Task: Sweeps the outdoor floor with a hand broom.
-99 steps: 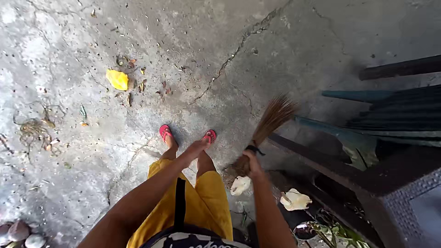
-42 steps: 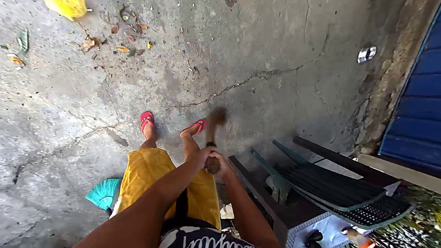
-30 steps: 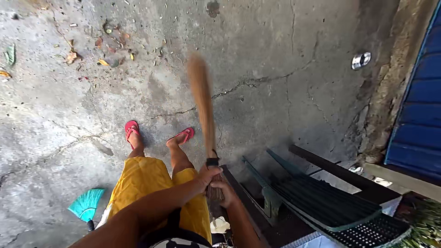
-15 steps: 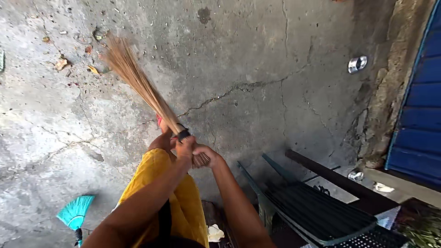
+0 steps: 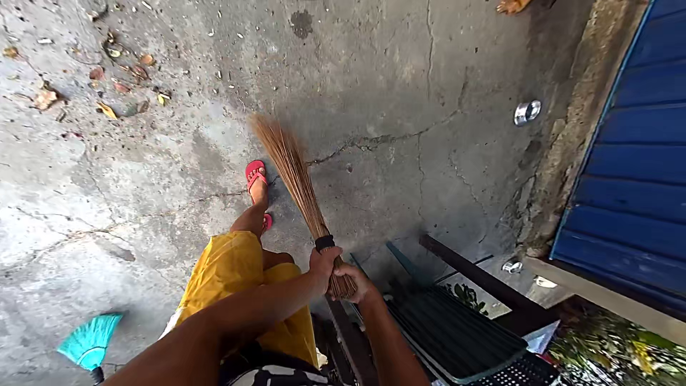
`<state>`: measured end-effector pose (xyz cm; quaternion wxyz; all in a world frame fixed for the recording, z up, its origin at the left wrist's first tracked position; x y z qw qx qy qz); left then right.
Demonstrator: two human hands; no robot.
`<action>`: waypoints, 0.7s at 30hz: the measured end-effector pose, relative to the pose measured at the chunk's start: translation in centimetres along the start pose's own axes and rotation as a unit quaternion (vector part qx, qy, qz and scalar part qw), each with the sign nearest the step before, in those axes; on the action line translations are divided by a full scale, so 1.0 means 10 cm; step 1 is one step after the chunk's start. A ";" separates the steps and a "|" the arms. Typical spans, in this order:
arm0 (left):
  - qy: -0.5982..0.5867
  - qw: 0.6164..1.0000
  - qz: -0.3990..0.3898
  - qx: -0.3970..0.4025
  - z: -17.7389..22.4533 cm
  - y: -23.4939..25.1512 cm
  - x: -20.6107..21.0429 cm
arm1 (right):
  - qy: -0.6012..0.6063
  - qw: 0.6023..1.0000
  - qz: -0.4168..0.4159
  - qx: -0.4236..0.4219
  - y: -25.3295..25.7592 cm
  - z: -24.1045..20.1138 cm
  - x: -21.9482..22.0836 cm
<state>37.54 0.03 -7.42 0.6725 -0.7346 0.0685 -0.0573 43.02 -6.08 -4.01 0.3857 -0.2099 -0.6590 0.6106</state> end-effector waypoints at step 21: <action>0.006 0.988 -0.091 0.124 1.68 -0.22 0.66 | -0.040 0.994 0.030 -0.095 -0.08 -1.71 0.60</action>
Point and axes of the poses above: each hand's wrist, its own y-axis towards the middle knuckle, its own x-axis out of the palm, z = x × y, the point moved 7 cm from there along y, towards the middle knuckle, and after that the axes turned 13 degrees about z, right-handed, at the moved point
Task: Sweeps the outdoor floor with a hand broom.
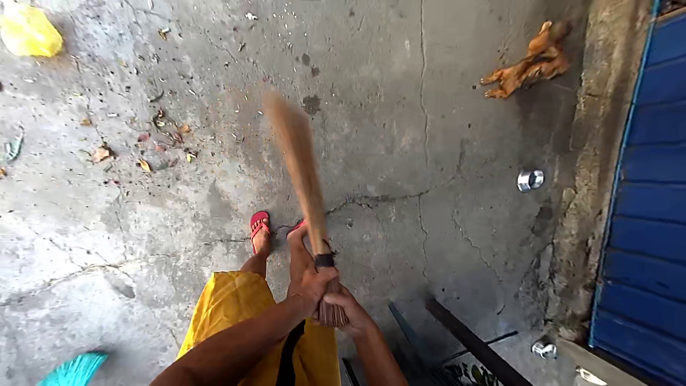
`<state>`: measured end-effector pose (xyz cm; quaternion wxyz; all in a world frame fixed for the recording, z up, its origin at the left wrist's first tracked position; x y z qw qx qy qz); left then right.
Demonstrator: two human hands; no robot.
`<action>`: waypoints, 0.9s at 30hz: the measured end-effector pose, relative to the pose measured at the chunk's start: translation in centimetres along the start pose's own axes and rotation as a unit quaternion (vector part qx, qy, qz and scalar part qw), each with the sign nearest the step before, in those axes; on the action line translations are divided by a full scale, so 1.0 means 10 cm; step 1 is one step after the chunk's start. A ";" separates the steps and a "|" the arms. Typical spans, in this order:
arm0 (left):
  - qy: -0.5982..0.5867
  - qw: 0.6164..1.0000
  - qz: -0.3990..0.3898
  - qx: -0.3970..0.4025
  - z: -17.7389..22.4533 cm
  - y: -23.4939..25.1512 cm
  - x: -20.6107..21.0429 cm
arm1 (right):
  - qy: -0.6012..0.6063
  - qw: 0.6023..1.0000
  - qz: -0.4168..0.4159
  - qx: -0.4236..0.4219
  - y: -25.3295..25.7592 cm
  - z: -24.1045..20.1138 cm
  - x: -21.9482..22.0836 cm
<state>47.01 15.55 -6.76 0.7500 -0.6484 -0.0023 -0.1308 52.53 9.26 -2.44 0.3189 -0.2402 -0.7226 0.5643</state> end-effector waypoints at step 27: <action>-0.221 0.964 0.141 -0.036 1.61 1.29 0.18 | -0.158 0.970 -0.025 0.185 1.50 -1.76 0.72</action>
Point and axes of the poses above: each hand's wrist, its own y-axis towards the middle knuckle, its own x-axis out of the palm, z = x × y, the point moved 7 cm from there along y, towards the middle knuckle, and after that the axes turned 13 degrees about z, right-handed, at the moved point
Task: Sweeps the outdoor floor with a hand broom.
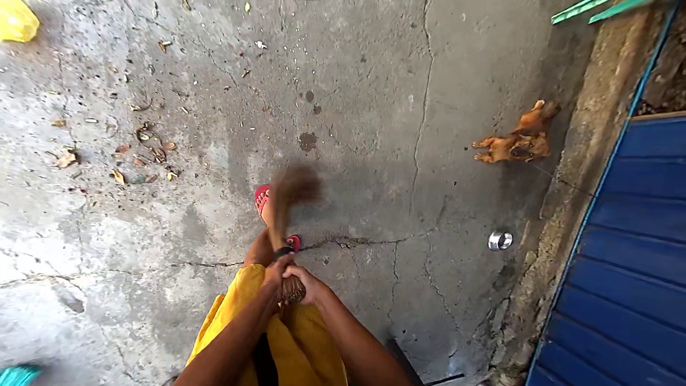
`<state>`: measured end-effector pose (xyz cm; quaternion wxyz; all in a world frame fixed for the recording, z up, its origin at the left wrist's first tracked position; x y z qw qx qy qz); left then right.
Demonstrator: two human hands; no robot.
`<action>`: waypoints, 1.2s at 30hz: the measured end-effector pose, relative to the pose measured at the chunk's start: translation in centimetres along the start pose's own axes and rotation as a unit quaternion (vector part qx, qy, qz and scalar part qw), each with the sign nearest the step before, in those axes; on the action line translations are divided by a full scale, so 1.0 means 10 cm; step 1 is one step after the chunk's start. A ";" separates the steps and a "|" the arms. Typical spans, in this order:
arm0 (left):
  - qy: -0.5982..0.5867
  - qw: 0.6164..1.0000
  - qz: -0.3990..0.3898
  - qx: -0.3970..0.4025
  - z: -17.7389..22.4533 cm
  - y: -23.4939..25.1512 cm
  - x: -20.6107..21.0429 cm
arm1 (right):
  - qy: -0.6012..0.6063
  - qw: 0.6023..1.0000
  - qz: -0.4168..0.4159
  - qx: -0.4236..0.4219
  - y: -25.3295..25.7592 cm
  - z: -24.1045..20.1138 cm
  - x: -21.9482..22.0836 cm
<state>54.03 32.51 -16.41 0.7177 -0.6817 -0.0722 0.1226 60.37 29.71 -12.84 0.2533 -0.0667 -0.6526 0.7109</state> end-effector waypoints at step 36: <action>-0.044 0.996 -0.081 -0.011 1.84 0.04 1.89 | -0.026 0.996 0.064 -0.055 -0.33 -2.62 -0.08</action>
Point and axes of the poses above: each hand's wrist, its own y-axis towards the middle knuckle, its own x-axis out of the palm, z = x × y, the point moved 7 cm from there along y, towards the middle knuckle, and after that the axes turned 13 degrees about z, right-handed, at the moved point
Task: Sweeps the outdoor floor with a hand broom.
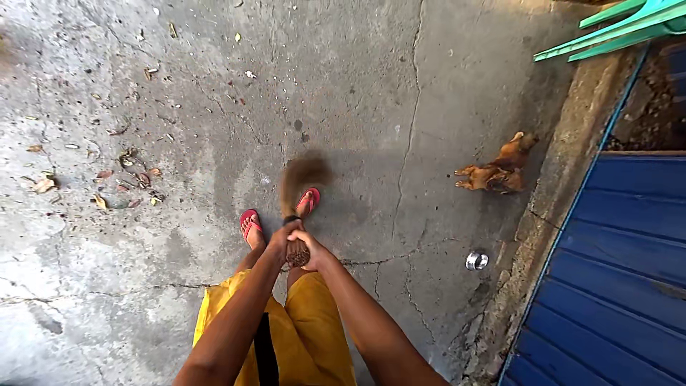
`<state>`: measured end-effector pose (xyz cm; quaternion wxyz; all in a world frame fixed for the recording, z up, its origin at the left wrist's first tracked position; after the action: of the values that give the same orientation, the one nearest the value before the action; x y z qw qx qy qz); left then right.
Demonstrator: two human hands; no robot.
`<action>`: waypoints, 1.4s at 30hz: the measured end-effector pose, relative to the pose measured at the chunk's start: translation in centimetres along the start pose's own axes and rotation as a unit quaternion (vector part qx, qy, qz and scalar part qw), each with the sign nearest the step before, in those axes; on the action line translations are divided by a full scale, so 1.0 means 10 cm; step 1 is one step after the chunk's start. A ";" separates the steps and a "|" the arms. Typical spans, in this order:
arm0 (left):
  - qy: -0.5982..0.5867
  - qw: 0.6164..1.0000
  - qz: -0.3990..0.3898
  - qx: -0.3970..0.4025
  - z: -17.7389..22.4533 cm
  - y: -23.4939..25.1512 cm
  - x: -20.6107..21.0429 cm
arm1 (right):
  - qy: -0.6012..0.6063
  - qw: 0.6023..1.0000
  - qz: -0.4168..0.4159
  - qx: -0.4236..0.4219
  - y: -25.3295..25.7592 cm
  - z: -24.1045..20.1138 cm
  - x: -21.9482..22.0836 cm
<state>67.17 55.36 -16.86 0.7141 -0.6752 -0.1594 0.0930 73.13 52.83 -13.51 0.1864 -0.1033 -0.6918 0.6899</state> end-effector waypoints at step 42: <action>-0.172 0.948 0.160 0.216 3.22 0.45 1.92 | -0.235 0.955 -0.180 0.008 0.35 -3.99 0.75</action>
<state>74.00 92.49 -18.22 0.7800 -0.4956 -0.1457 0.3533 81.93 92.44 -16.95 0.1407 0.1891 -0.7179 0.6551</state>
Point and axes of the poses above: each hand's wrist, its own y-axis towards the middle knuckle, its own x-axis out of the palm, z = x × y, the point moved 7 cm from there along y, towards the middle knuckle, and after that the axes turned 13 degrees about z, right-handed, at the moved point
